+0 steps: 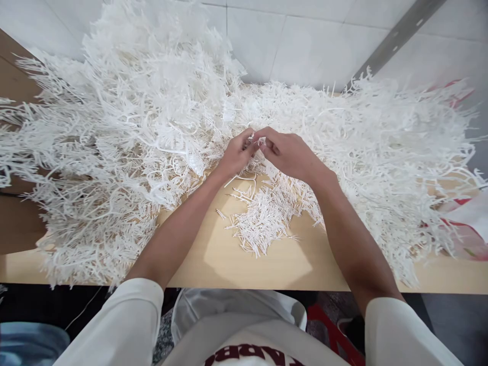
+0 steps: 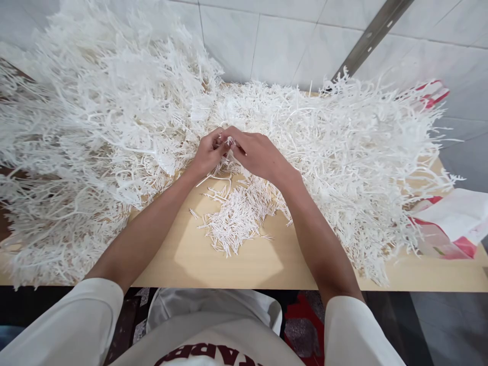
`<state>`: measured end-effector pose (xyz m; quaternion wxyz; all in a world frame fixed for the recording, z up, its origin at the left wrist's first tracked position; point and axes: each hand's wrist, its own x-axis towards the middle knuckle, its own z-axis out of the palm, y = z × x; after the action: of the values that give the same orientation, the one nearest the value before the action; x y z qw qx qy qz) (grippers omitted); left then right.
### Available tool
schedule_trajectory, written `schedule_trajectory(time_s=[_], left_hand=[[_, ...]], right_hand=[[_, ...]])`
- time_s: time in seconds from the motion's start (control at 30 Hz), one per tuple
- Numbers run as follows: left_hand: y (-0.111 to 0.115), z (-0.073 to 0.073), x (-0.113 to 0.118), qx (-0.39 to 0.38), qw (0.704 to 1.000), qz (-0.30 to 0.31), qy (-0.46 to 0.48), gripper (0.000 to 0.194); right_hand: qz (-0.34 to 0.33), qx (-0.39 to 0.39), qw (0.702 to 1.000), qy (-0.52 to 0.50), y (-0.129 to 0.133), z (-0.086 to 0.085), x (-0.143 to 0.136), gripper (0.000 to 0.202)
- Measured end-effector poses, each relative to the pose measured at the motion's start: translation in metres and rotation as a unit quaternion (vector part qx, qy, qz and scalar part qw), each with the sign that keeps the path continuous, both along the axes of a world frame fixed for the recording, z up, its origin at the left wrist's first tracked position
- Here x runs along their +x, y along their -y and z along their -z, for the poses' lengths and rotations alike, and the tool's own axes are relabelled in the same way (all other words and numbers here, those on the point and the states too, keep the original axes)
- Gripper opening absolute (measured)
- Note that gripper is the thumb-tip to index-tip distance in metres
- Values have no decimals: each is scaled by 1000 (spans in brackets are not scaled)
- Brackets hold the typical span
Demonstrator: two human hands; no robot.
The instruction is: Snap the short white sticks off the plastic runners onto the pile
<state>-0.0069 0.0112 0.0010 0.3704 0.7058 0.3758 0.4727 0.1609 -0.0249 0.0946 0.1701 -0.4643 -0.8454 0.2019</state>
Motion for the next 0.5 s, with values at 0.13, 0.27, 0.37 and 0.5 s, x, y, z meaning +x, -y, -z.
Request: schedule_trajectory(time_s=[0.13, 0.27, 0.37, 0.5], left_hand=[[2, -1, -1, 8, 999, 45, -13, 43], [3, -1, 0, 1, 997, 71, -17, 28], [5, -1, 2, 18, 997, 75, -21, 16], [8, -5, 3, 42, 996, 62, -46, 11]], right_hand=[[-38, -11, 999, -9, 0, -4, 6, 21], [-53, -38, 997, -48, -1, -6, 12, 14], [-63, -70, 992, -84, -1, -6, 13, 11], [-56, -109, 986, -115, -2, -4, 10, 15]])
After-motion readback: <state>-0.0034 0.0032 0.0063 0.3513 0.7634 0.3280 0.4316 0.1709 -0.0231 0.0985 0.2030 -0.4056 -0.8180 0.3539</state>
